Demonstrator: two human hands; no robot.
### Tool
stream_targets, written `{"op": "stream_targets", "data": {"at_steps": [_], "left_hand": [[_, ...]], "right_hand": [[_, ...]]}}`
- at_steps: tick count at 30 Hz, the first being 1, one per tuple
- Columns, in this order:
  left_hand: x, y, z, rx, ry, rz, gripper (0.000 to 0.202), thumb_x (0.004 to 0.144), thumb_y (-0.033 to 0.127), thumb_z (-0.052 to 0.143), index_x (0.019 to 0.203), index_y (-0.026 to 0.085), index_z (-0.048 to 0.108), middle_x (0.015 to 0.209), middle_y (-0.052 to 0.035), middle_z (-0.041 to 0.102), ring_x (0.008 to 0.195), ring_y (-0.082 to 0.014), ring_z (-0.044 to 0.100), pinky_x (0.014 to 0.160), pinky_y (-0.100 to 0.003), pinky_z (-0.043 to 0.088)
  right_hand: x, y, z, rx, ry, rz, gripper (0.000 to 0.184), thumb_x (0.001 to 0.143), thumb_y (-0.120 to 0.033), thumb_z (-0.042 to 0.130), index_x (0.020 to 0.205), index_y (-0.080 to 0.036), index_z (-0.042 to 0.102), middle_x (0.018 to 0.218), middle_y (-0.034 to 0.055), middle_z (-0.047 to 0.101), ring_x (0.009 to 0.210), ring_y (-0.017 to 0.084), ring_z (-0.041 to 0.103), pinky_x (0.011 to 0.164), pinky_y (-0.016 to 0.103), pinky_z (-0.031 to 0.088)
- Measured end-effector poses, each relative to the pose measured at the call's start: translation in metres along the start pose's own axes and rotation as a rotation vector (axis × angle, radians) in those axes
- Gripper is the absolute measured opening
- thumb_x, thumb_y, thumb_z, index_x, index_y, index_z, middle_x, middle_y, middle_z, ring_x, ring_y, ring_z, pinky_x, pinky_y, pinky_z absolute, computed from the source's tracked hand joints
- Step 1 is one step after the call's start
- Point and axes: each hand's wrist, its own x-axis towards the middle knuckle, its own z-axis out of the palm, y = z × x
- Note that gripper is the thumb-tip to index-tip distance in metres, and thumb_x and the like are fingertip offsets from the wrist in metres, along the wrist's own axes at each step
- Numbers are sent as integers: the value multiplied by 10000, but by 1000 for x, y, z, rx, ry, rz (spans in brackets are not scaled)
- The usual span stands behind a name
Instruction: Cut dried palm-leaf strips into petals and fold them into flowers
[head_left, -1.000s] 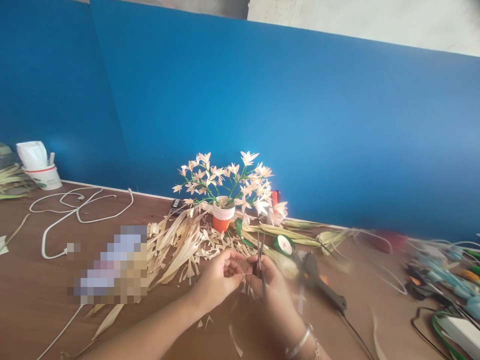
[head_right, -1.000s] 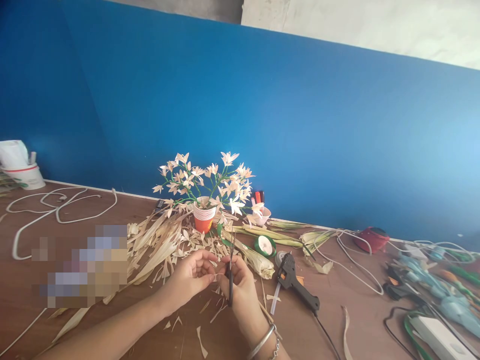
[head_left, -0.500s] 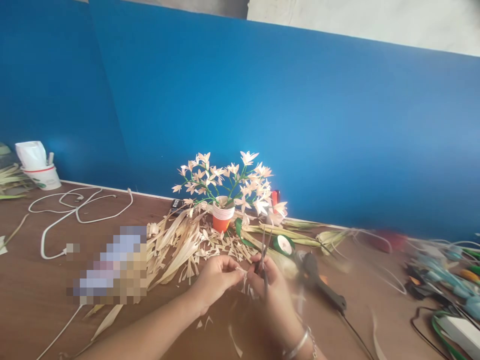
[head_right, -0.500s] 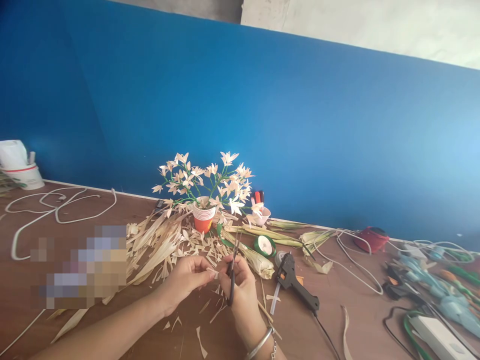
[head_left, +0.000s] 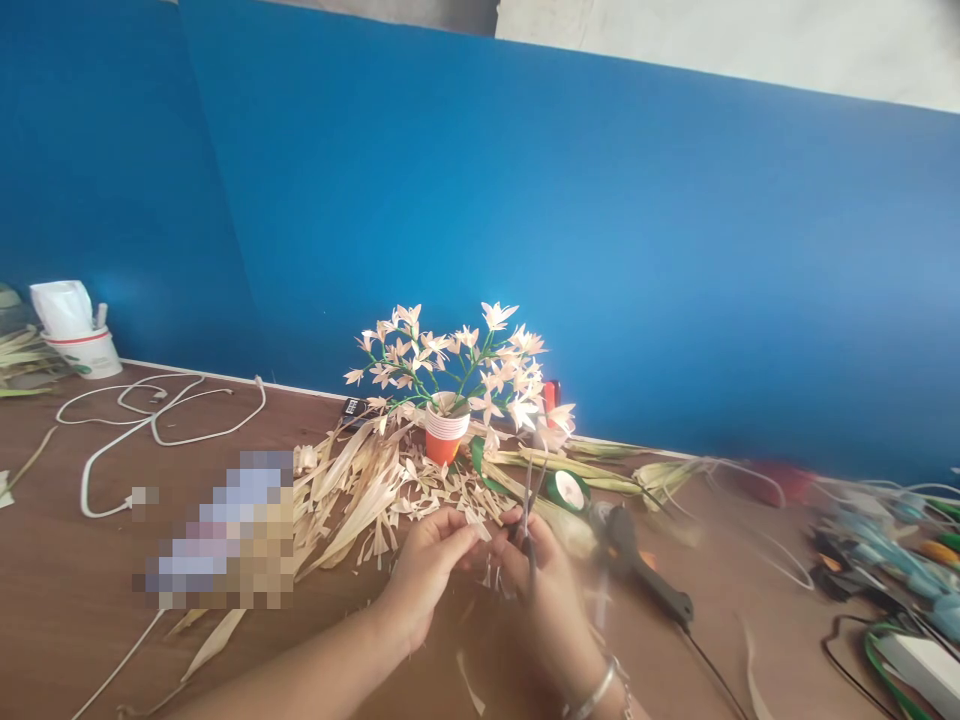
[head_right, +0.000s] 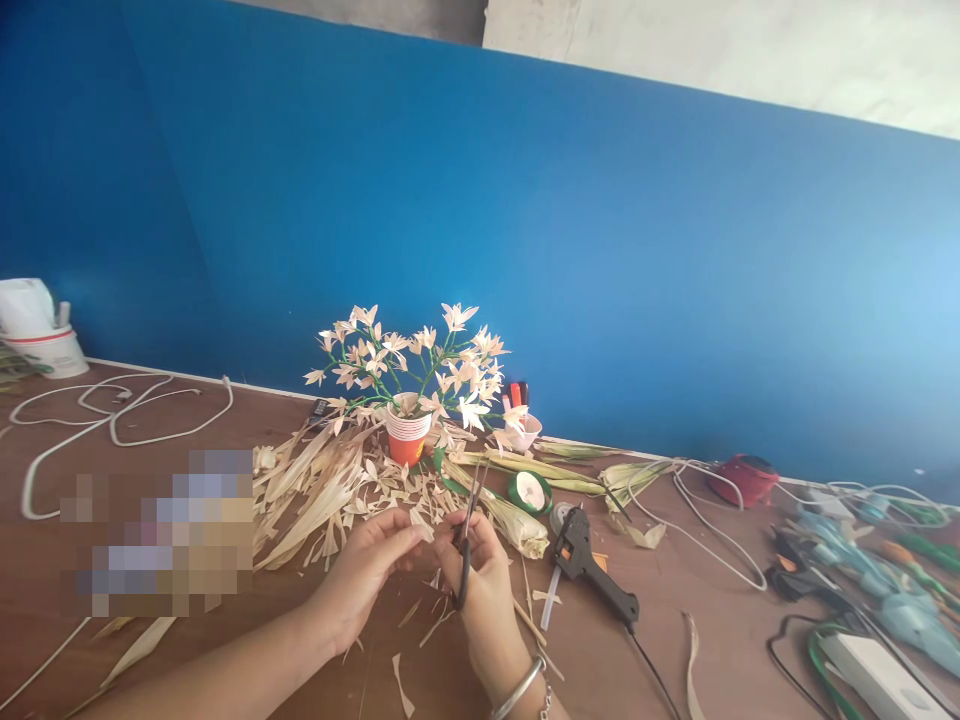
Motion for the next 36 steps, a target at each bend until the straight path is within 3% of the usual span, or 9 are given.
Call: {"op": "stream_targets", "data": {"at_steps": [5,8,13,19,31,36], "left_hand": [[1,12,-1,-80,124,36,186,698,329,669,697,175,567,663,22,599,677,-129,552,666,-239,395],[-4,16,4,-181,121,-27,217,692,340,671,682,178,527,661,25,591,626,-120,554,633,-242,404],[-9,14,11,-230,113,-72,225,676,324,669,650,176,501,627,28,569,581,-103,525,579,-222,381],[-11,15,12,-199,108,-92,186,647,302,653,630,179,514,615,25,582,585,-114,539,582,-228,390],[-12,13,11,-209,105,-76,173,675,288,653,638,168,535,616,16,591,598,-108,536,602,-225,404],[-12,14,11,-207,109,-77,156,665,280,655,641,168,549,619,10,598,615,-119,551,592,-226,401]], "right_hand": [[-3,5,0,-106,-221,47,332,700,-437,671,884,-184,561,682,-9,559,581,143,522,459,219,351],[-10,-2,7,-160,-290,30,292,678,-409,687,810,-173,576,688,-4,563,596,137,505,507,228,387],[-16,-14,15,-232,-283,-45,212,669,-355,687,731,-172,599,641,-9,551,602,138,483,581,245,423],[-11,3,8,-194,-304,-21,268,737,-421,646,834,-180,579,701,-1,574,641,148,527,604,253,429],[-14,-6,9,-319,-276,-83,208,729,-355,634,829,-175,601,704,-3,586,636,145,504,593,248,413],[-14,-7,9,-324,-259,-77,239,731,-412,632,782,-183,587,636,-20,549,569,128,467,539,238,399]]}}
